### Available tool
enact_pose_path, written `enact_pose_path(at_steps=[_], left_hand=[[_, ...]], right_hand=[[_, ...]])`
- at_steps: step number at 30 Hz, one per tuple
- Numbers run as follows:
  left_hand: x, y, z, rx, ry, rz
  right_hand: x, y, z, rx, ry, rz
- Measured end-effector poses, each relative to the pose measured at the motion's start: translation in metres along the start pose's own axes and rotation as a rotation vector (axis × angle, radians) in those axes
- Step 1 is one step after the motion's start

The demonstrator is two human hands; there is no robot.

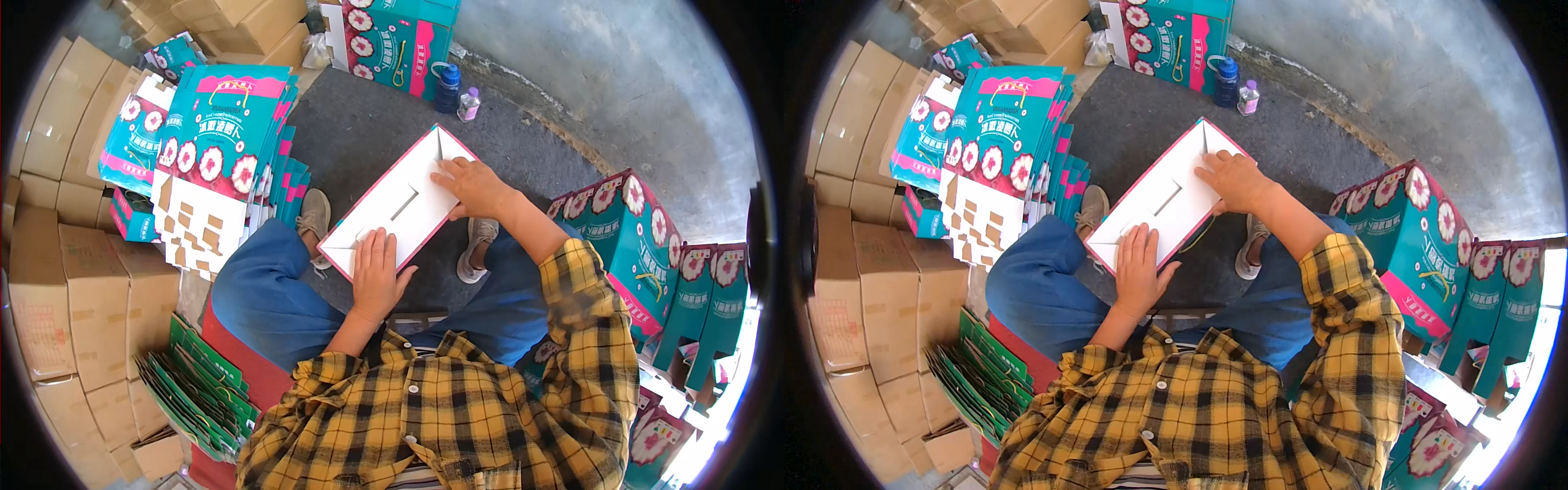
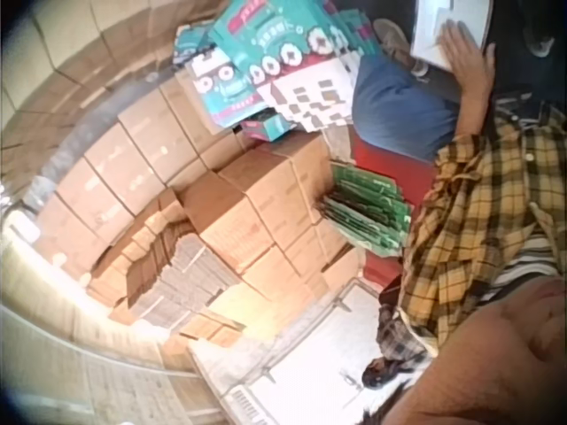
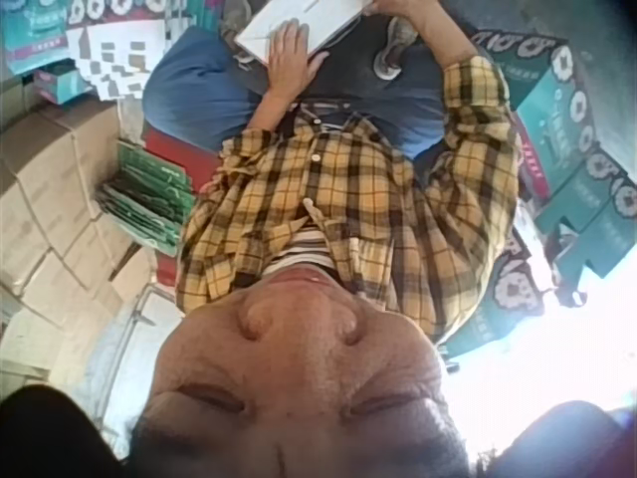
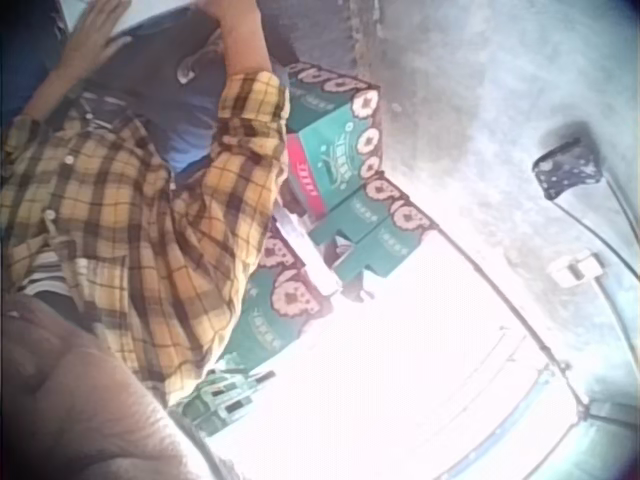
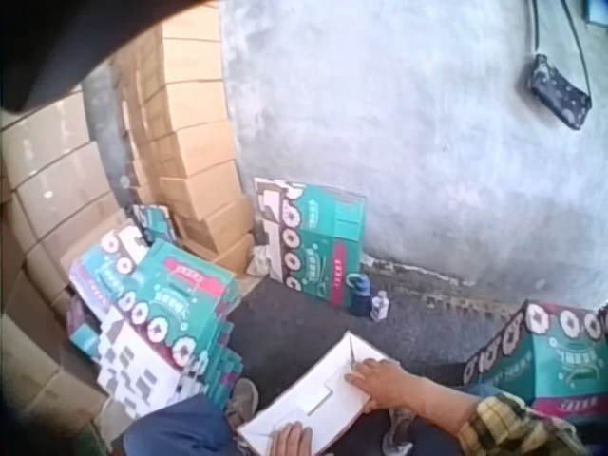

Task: The person assembles cardboard packaging boxes by picking flattened cartons from a stack, folding and tucking their flaps into shape by hand, and stacking the assembled boxes.

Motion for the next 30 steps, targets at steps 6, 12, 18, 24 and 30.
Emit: enact_pose_path(at_steps=[6, 12, 18, 24, 30], left_hand=[[0.008, 0.002, -0.010, 0.064, 0.010, 0.018], [0.014, 0.000, -0.012, 0.099, 0.000, -0.037], [0.005, 0.000, -0.005, 0.084, -0.003, -0.010], [0.023, 0.012, 0.030, -0.382, 0.030, 0.100], [0.122, 0.016, 0.000, -0.585, 1.366, 1.018]], right_hand=[[0.003, -0.011, 0.000, 0.178, 0.024, 0.039], [0.000, -0.017, 0.005, 0.277, 0.011, 0.041], [-0.001, -0.009, 0.005, 0.145, -0.028, 0.050], [-0.029, -0.004, 0.026, -0.197, -0.466, -0.310], [-0.088, -0.025, -0.043, -0.250, -0.754, -0.749]])
Point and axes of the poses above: each hand's wrist, its own y-axis away from the middle knuckle, its own z-axis out of the back of the hand, x = y × z, the point moved 1 cm from there along -y, towards the middle knuckle, and after that the axes turned 9 degrees about y, right-handed, at the moved point
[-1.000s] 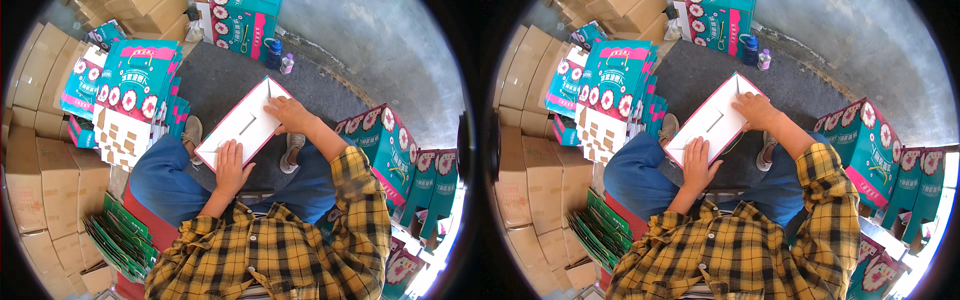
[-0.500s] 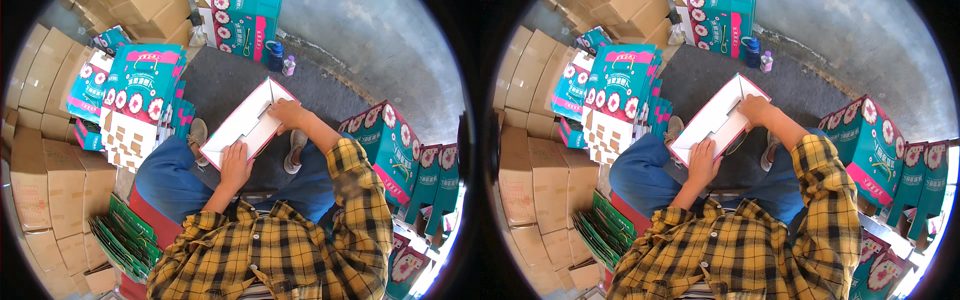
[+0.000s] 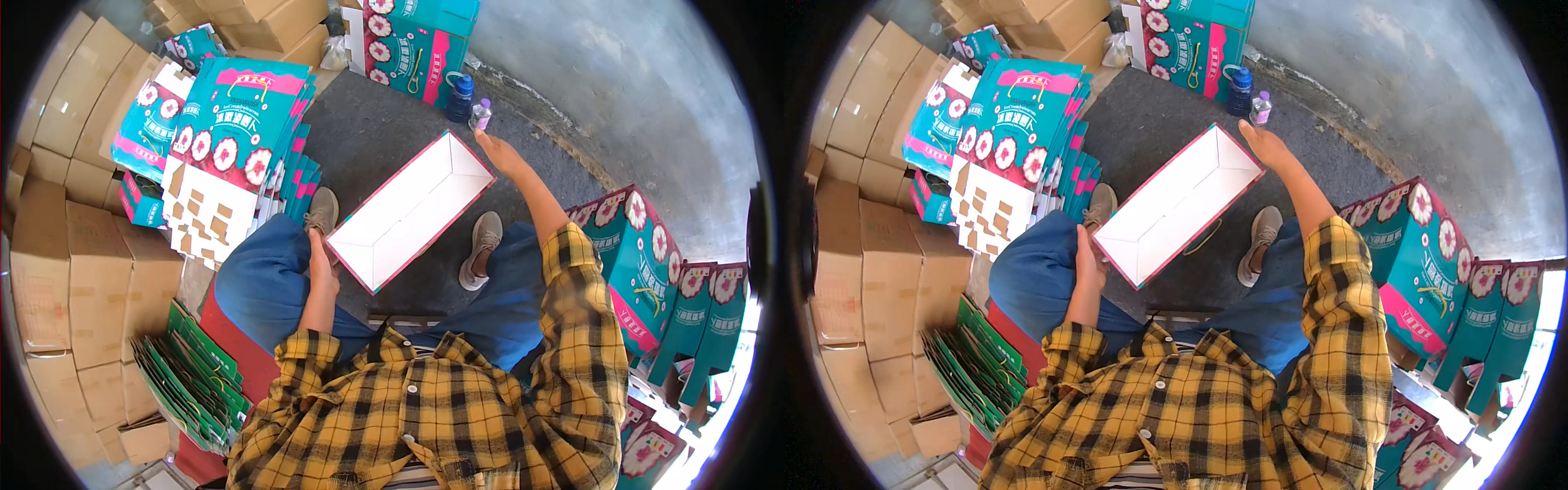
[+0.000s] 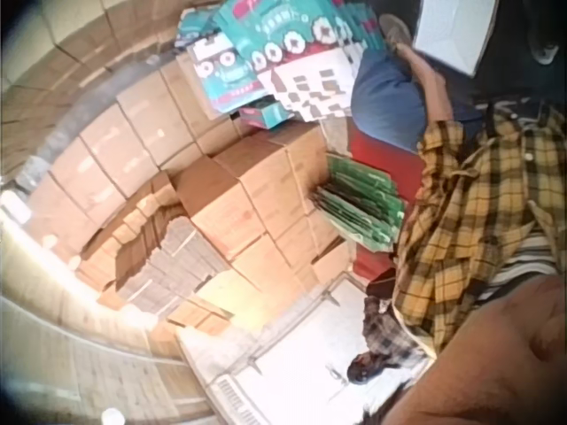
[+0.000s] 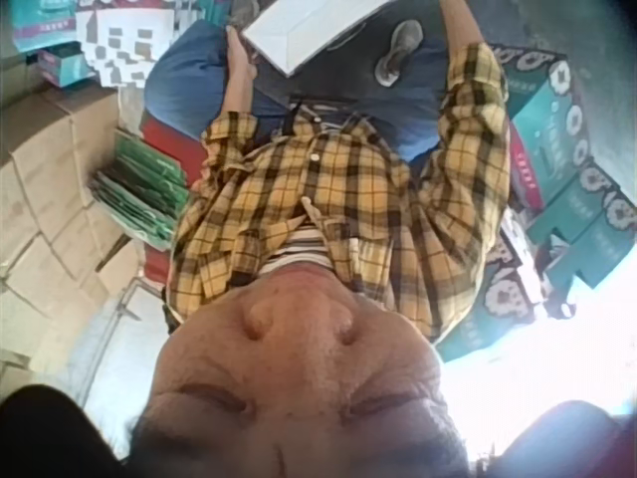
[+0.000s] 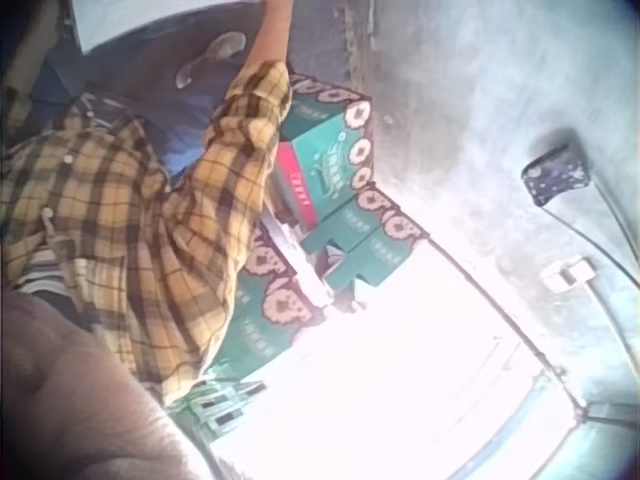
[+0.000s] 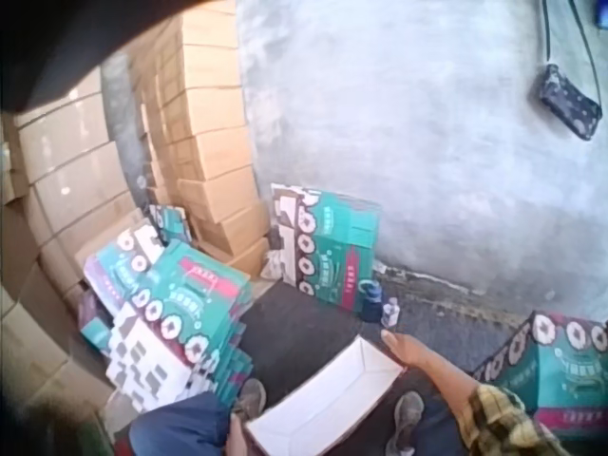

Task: The person assembles cardboard packaging boxes by picking flattened cartons from a stack, folding and tucking their flaps into shape by hand, and stacking the assembled boxes.

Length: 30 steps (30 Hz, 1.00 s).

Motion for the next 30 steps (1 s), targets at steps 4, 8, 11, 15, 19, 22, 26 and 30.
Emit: enact_pose_path(at_steps=[4, 8, 11, 15, 19, 22, 26, 30], left_hand=[[0.023, -0.016, 0.019, -0.002, 0.057, 0.339], [0.029, -0.020, 0.029, 0.173, 0.377, 0.486], [0.034, -0.013, 0.031, 0.167, 0.304, 0.498], [0.019, 0.007, 0.002, 0.096, 0.219, 0.551], [-0.002, 0.014, -0.009, 0.411, 0.319, 0.139], [-0.017, 0.016, -0.016, 0.459, 0.250, -0.070], [-0.012, 0.013, 0.000, 0.139, 0.164, -0.071], [0.021, -0.001, 0.025, -0.073, 0.081, 0.100]], right_hand=[[0.014, 0.003, -0.005, 0.522, -0.179, -0.205], [0.004, 0.000, -0.004, 0.560, -0.254, -0.321], [-0.002, 0.013, -0.006, 0.708, -0.319, -0.420], [-0.037, 0.008, 0.017, 0.658, -0.196, -0.363], [0.011, 0.026, 0.047, 0.472, -0.582, -0.235], [0.008, 0.028, 0.054, 0.389, -0.635, -0.154], [0.006, 0.031, 0.038, 0.373, -0.604, -0.304], [-0.049, 0.031, 0.003, 0.394, -0.621, -0.347]])
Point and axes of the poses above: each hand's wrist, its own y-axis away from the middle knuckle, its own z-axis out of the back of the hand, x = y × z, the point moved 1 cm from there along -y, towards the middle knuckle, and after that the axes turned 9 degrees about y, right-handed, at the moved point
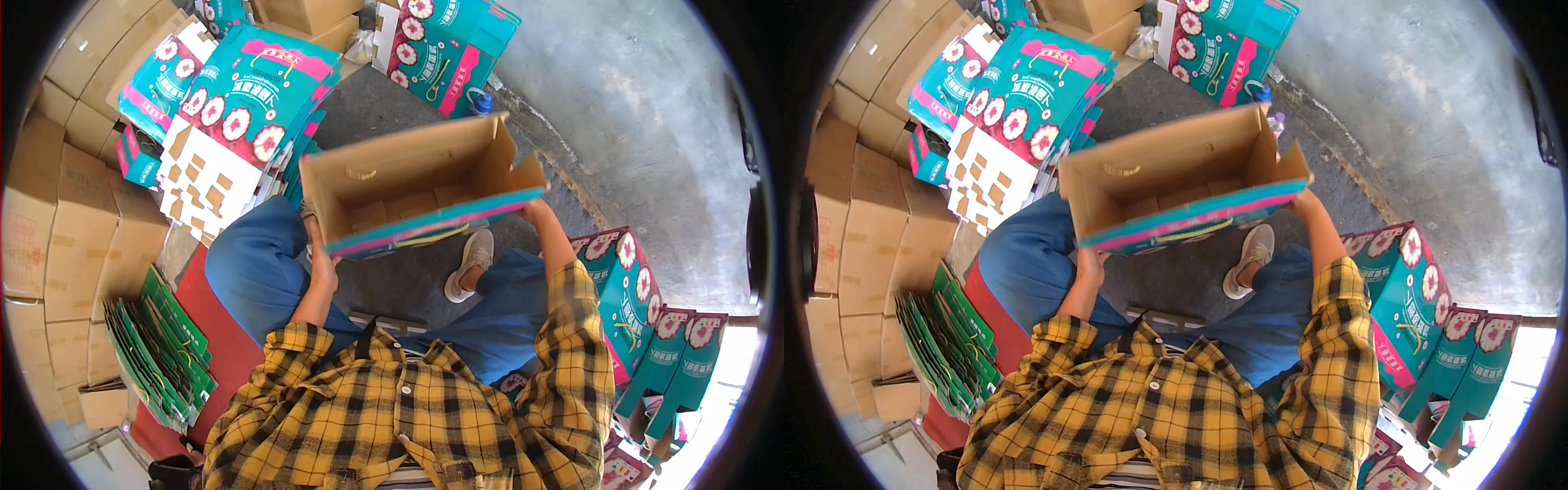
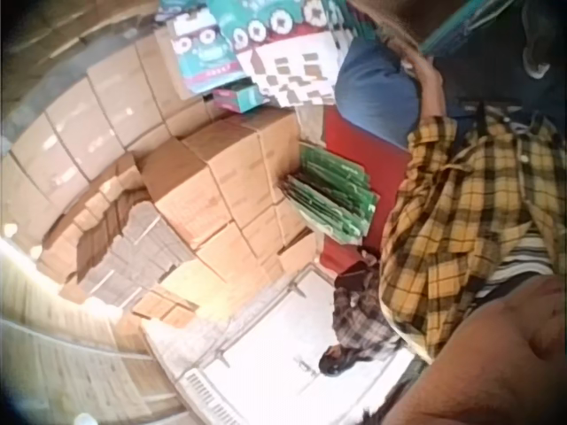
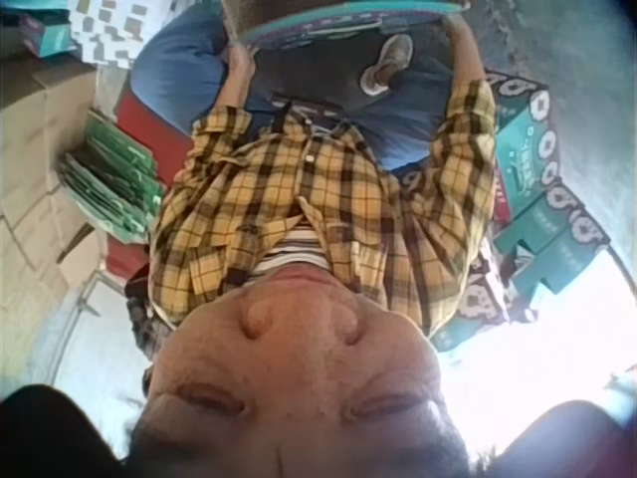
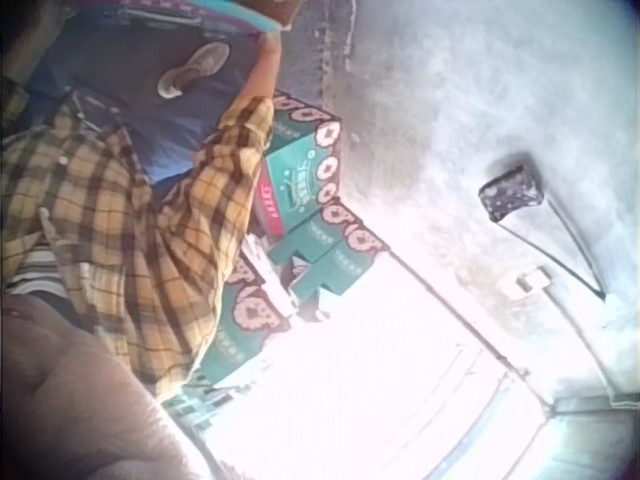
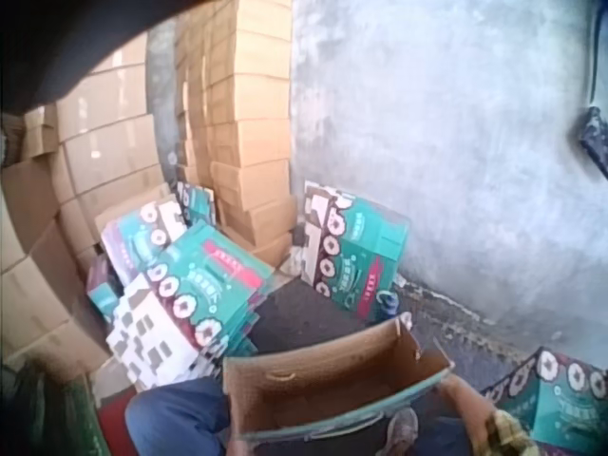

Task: The person assembles cardboard packaging boxes by picking flattened cartons from a stack, folding and tucking their flaps into shape by hand, and stacking the assembled boxes.

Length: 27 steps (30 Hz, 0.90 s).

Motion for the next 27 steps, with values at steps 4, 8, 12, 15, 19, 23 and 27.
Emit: enact_pose_path(at_steps=[4, 8, 12, 15, 19, 23, 27], left_hand=[[0.020, 0.023, 0.008, 0.098, -0.116, -0.040], [0.031, 0.021, 0.022, 0.098, -0.127, -0.030], [0.030, 0.018, 0.014, 0.079, -0.409, -0.222], [0.021, 0.031, -0.019, 0.132, -0.735, -0.499], [0.000, 0.044, -0.027, 0.120, -0.715, -0.609], [-0.003, 0.043, -0.034, 0.113, -0.652, -0.621], [-0.001, 0.035, -0.028, 0.081, -0.642, -0.653]], right_hand=[[-0.011, -0.011, -0.006, 0.183, 0.050, -0.042], [0.008, -0.011, -0.015, 0.358, 0.117, -0.031], [0.023, -0.010, -0.019, 0.195, 0.342, -0.106], [0.019, -0.015, -0.006, 0.172, 0.817, 0.157], [0.048, 0.006, -0.056, 0.009, 1.163, 0.423], [0.054, 0.013, -0.073, 0.003, 1.295, 0.511], [0.055, 0.011, -0.077, 0.043, 1.286, 0.428]])
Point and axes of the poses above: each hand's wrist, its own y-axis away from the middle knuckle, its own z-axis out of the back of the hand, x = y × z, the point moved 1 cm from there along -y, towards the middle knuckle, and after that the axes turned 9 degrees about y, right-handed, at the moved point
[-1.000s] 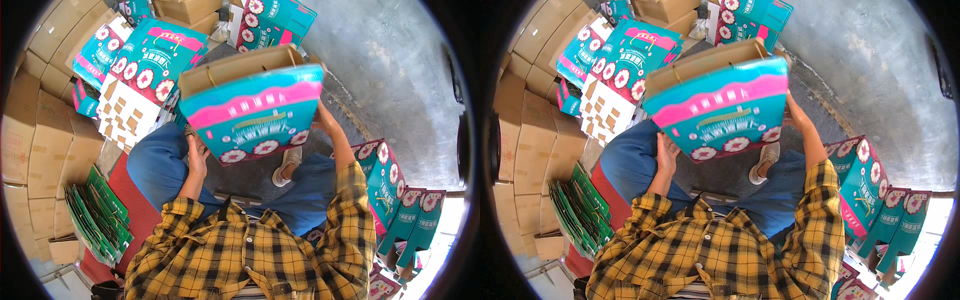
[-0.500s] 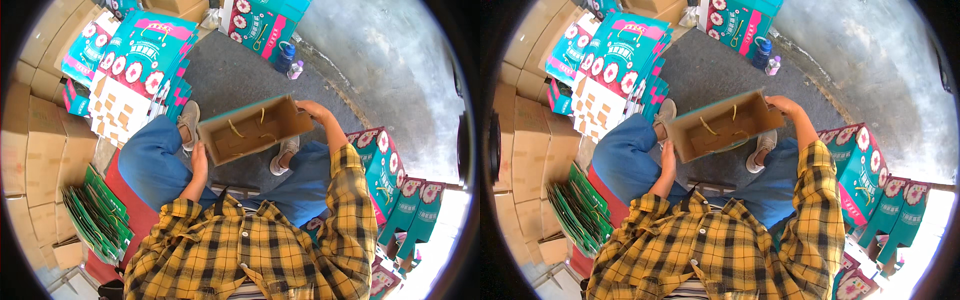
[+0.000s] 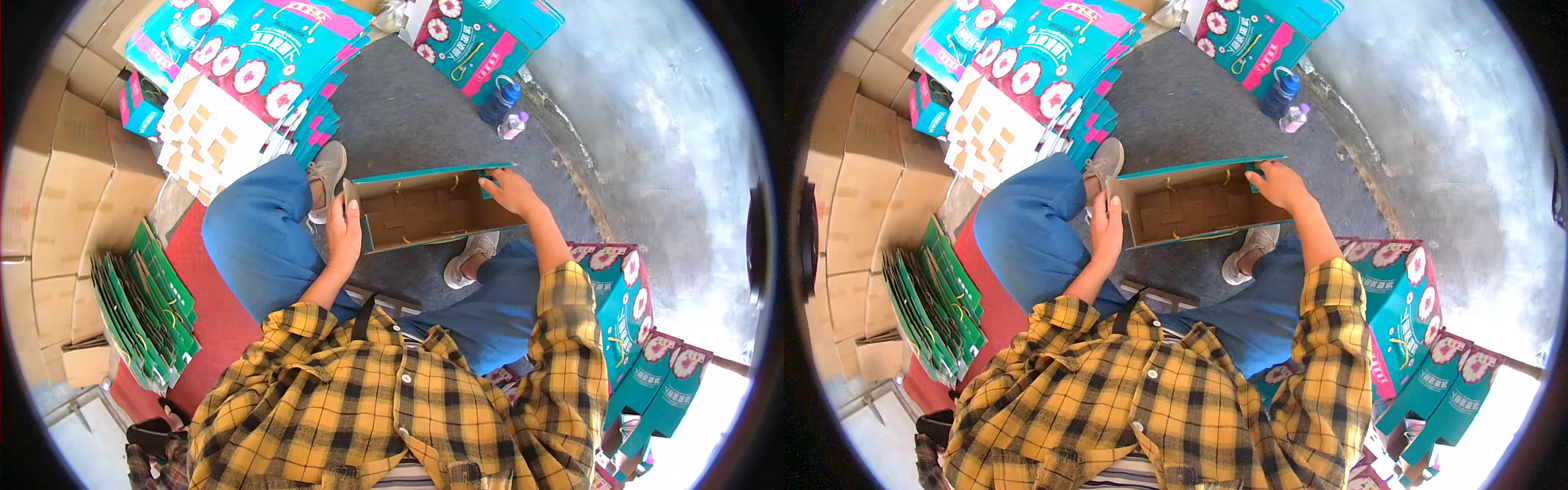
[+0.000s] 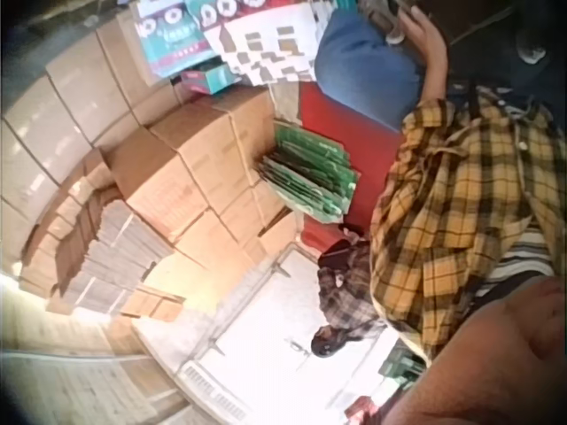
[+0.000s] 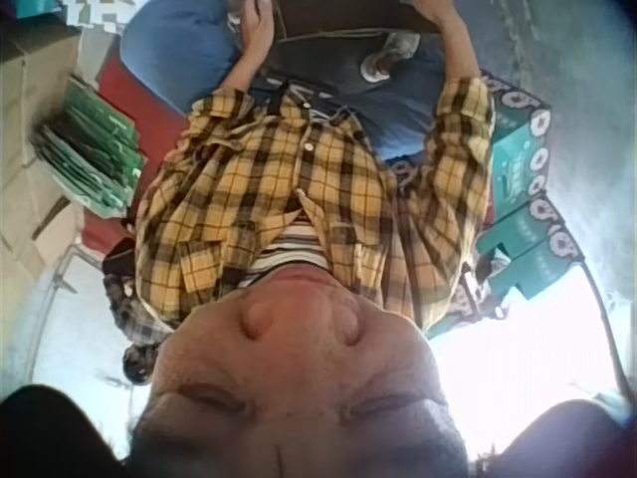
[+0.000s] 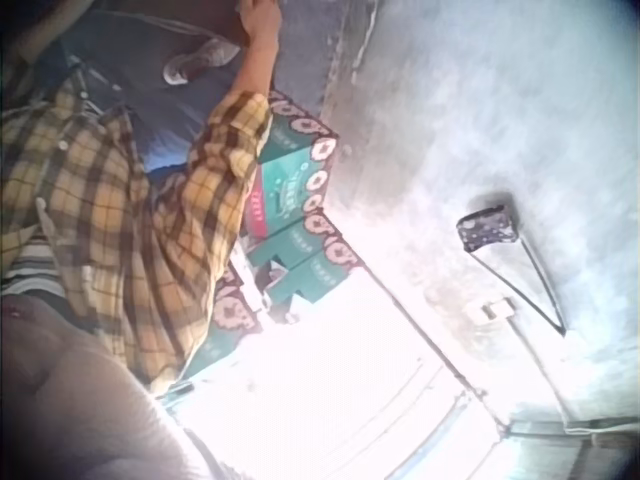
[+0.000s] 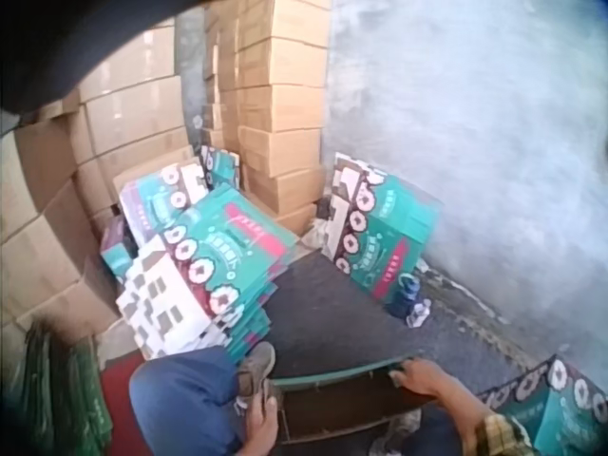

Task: The person assembles cardboard packaging boxes by picking flattened cartons from a stack, folding and tucking their flaps into shape by hand, and stacking the assembled boxes.

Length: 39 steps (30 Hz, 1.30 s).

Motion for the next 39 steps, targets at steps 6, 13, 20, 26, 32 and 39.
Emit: enact_pose_path(at_steps=[6, 13, 20, 26, 32, 39], left_hand=[[-0.014, 0.001, -0.007, 0.012, -0.089, -0.020], [-0.019, 0.001, -0.012, 0.080, -0.118, -0.132], [-0.015, 0.006, -0.012, 0.042, -0.152, -0.137], [-0.018, 0.011, -0.010, 0.139, -0.214, -0.181], [-0.017, 0.003, -0.009, 0.379, -0.306, -0.096], [-0.012, 0.005, -0.011, 0.439, -0.398, -0.023]], right_hand=[[0.007, 0.005, 0.007, 0.009, -0.075, 0.002], [-0.005, -0.007, -0.008, 0.142, -0.760, -0.293], [0.010, -0.014, 0.006, 0.233, -0.676, -0.139], [0.002, -0.018, -0.002, 0.241, -0.865, -0.263], [-0.003, -0.020, -0.012, 0.261, -0.911, -0.292], [0.001, -0.017, -0.021, 0.282, -0.991, -0.364]])
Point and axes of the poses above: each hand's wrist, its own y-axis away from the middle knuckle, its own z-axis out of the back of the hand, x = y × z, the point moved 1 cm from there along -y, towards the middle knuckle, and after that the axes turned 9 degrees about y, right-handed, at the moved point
